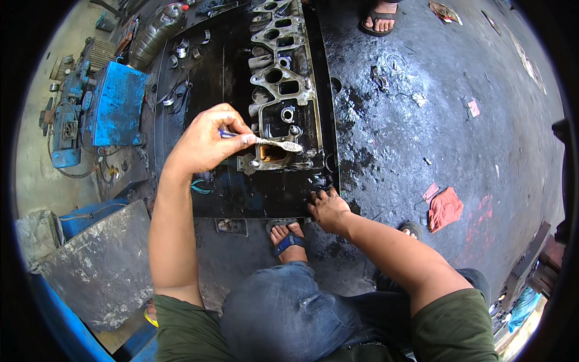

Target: The person scrubs and wipes a disassembled engine cylinder head on a workbench using a toothbrush and a rag. They repeatedly scrub crevices and wipe surfaces, alternating between tools to remove grime.

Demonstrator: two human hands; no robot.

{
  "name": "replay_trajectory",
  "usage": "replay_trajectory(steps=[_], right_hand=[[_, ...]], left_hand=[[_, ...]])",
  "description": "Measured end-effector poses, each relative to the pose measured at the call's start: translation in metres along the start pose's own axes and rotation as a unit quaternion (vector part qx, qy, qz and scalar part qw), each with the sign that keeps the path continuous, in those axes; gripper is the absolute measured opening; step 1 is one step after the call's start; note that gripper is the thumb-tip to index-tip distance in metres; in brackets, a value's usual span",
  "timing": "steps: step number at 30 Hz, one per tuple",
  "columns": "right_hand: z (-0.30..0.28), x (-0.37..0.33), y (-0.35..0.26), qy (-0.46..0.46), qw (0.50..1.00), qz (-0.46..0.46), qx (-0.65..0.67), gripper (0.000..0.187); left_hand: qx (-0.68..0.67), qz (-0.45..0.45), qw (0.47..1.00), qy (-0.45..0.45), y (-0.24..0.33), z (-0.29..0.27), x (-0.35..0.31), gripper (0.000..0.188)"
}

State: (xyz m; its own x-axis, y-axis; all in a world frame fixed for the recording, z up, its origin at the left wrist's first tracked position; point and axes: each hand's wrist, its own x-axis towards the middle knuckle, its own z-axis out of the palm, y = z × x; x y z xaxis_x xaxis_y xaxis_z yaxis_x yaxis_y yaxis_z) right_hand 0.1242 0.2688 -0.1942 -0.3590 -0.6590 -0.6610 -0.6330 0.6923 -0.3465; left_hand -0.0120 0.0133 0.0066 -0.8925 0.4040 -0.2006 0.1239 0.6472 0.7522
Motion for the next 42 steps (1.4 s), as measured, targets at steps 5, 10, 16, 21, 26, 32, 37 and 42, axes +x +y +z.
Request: replay_trajectory(steps=[5,10,16,21,26,32,37,42], right_hand=[[0.005,-0.003,0.002,0.013,1.0,-0.011,0.003,0.048],[0.004,-0.001,0.001,0.013,1.0,-0.018,-0.021,0.048],[-0.002,-0.002,0.001,0.031,0.999,-0.01,-0.007,0.041],[-0.008,-0.002,0.012,0.044,0.999,-0.031,0.007,0.033],[-0.022,0.0,0.021,0.036,0.994,-0.046,0.09,0.035],[-0.071,-0.042,0.033,0.116,0.969,-0.083,0.203,0.037],[-0.114,-0.131,0.045,0.249,0.93,-0.065,0.263,0.035],[-0.15,-0.154,0.033,0.55,0.778,-0.04,0.3,0.035]], left_hand=[[-0.071,-0.026,0.997,0.012,-0.003,0.005,-0.007,0.017],[0.003,0.062,0.998,0.031,-0.01,0.007,-0.013,0.02],[0.012,0.02,0.998,0.052,-0.004,0.005,-0.01,0.019],[-0.011,0.006,0.999,0.038,0.002,0.001,-0.001,0.022],[-0.024,0.0,0.999,0.024,-0.003,0.004,0.001,0.019],[0.0,0.02,0.991,0.136,-0.039,-0.012,-0.016,0.019],[-0.111,-0.007,0.97,0.215,-0.078,0.006,-0.051,0.012],[-0.317,0.003,0.901,0.296,-0.097,0.064,-0.055,0.009]])
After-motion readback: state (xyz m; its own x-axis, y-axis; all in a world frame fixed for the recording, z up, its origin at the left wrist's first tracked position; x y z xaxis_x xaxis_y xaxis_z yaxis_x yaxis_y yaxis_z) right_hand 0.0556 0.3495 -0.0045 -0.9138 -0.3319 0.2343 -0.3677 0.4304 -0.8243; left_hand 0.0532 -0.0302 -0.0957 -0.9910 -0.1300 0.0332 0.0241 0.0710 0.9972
